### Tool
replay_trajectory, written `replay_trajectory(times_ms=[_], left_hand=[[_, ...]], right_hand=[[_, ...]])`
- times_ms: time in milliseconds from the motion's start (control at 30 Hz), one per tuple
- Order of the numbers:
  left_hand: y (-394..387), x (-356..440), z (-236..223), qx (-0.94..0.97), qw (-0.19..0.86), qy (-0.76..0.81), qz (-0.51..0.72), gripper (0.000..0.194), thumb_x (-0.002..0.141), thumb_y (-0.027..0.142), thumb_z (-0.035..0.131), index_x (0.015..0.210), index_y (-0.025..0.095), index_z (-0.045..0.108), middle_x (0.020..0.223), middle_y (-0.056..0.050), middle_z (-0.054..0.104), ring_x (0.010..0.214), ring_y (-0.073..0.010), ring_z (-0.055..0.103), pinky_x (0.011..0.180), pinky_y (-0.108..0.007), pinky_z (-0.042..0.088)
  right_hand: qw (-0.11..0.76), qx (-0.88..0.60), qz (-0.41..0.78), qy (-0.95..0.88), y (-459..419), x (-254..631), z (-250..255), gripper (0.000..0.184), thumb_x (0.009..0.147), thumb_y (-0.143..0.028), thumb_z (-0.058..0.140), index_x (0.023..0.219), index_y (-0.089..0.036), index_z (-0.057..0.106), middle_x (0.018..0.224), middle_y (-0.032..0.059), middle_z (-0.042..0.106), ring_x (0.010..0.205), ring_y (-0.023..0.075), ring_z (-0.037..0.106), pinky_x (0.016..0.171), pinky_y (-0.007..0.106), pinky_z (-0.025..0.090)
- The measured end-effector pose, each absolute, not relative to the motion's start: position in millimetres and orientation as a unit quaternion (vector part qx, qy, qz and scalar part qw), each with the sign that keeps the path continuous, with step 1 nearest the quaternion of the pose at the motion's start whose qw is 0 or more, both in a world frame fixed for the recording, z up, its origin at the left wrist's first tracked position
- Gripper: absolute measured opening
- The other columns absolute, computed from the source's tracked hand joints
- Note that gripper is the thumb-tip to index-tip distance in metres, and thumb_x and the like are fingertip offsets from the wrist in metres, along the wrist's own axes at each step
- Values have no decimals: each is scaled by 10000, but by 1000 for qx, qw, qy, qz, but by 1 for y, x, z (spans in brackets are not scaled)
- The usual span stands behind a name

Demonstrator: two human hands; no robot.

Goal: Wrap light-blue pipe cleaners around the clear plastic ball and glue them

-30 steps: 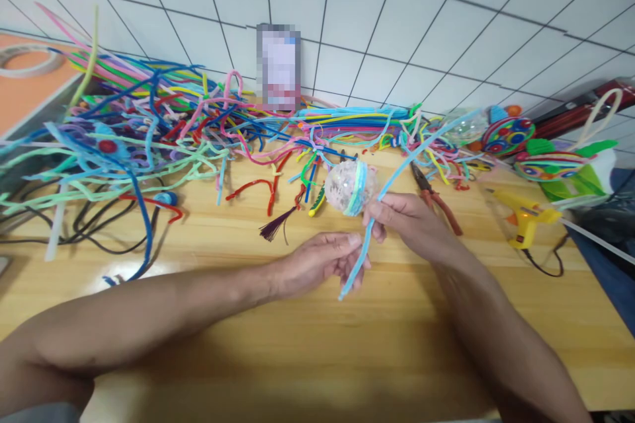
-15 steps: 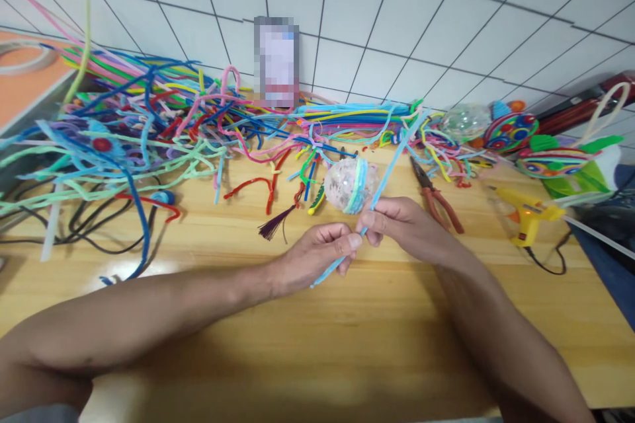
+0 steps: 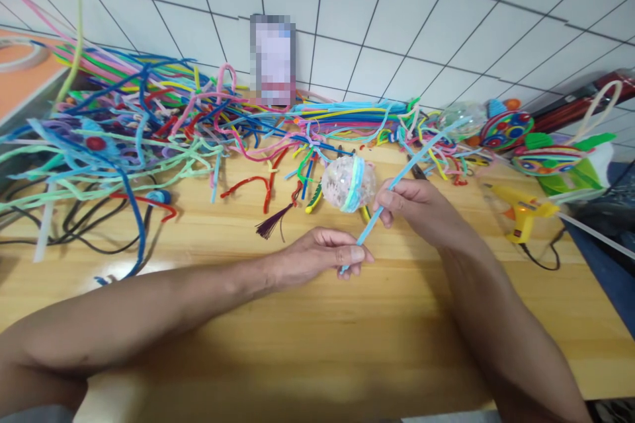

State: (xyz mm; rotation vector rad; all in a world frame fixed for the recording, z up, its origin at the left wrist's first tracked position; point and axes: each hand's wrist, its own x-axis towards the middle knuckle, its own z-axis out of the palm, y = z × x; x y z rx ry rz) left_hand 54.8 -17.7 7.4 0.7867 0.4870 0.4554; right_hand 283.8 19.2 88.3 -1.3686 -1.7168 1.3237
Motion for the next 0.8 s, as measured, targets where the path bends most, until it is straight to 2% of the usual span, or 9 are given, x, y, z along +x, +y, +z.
replay_trajectory(times_ms=[133,267,400,533,800], left_hand=[[-16,54,10,362,872,235,229,608,731,693,967,973,146,856,765,-24,746,681,-96,634,675,-247,468],[-16,54,12,339,899,203,189,634,774,722,922,1025,145,850,821,-63,795,666,-114,685,670,-258,514],[-18,55,10,375,883,215,184,582,773,686,941,930,138,826,748,-38,771,621,-98,671,630,-233,500],[-17,56,9,412,850,240,224,617,772,731,913,926,141,819,694,-11,745,602,-86,650,627,-220,500],[-22,57,7,438,840,247,202,660,751,729,921,1021,140,797,845,-49,814,675,-97,665,683,-242,537]], right_hand=[[282,-514,500,-638,22,286,86,679,810,-859,777,623,-214,672,621,27,667,608,144,603,602,273,507],[301,-518,507,-620,24,289,84,664,790,-860,796,668,-214,704,608,14,650,586,138,579,605,278,502],[301,-525,504,-616,25,295,83,658,779,-854,812,656,-216,701,612,15,649,584,140,571,613,287,501],[301,-526,501,-617,25,301,83,634,804,-828,813,673,-216,715,617,11,649,592,137,572,631,287,494],[336,-539,507,-582,27,303,82,630,735,-820,872,770,-199,777,628,17,671,570,136,580,590,278,492]])
